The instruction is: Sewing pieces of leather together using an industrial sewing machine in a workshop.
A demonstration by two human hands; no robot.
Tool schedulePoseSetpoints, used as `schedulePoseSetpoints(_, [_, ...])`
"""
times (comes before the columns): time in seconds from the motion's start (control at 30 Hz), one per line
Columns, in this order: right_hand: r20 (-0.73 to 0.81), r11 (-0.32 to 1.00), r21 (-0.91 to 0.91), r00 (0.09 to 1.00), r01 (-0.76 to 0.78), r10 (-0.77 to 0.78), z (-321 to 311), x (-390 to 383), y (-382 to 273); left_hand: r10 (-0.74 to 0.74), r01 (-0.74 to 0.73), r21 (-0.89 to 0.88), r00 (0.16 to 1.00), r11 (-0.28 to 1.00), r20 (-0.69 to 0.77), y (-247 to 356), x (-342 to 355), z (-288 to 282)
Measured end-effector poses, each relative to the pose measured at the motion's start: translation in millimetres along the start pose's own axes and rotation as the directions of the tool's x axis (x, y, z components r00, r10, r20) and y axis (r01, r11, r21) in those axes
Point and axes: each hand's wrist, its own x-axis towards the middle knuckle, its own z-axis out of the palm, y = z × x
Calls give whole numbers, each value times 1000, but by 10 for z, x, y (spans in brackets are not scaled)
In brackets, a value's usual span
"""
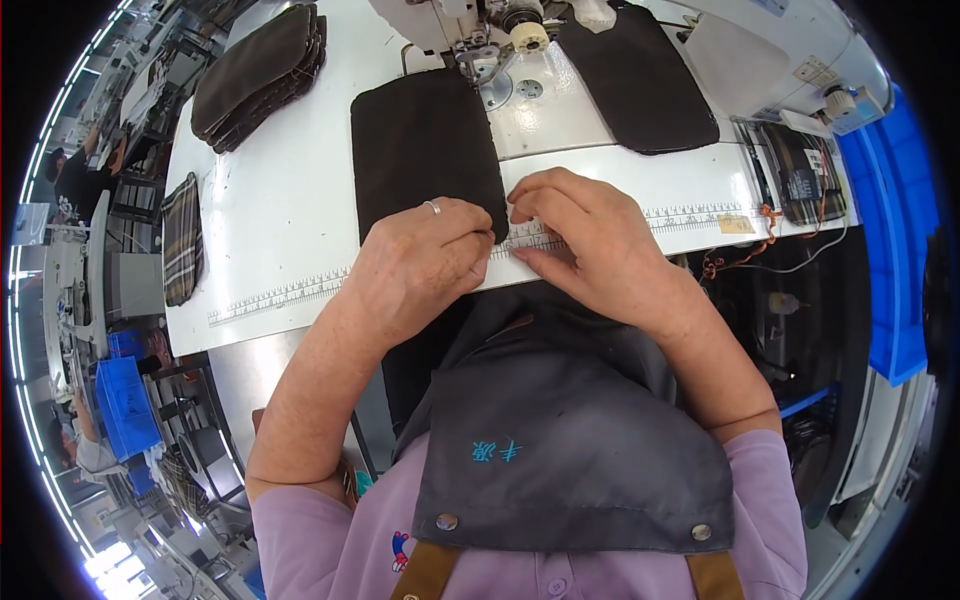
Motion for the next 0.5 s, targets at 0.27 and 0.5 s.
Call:
schedulePoseSetpoints(0.27, [-16,938,-235,964,256,-267,99,101,122,-138,133,-40,970,990,-201,28,-53,44])
schedulePoseSetpoints(0.5, [-50,946,-209,963,248,-263,116,101,137,225,-163,409,968,898,-107,-16,-242,-42])
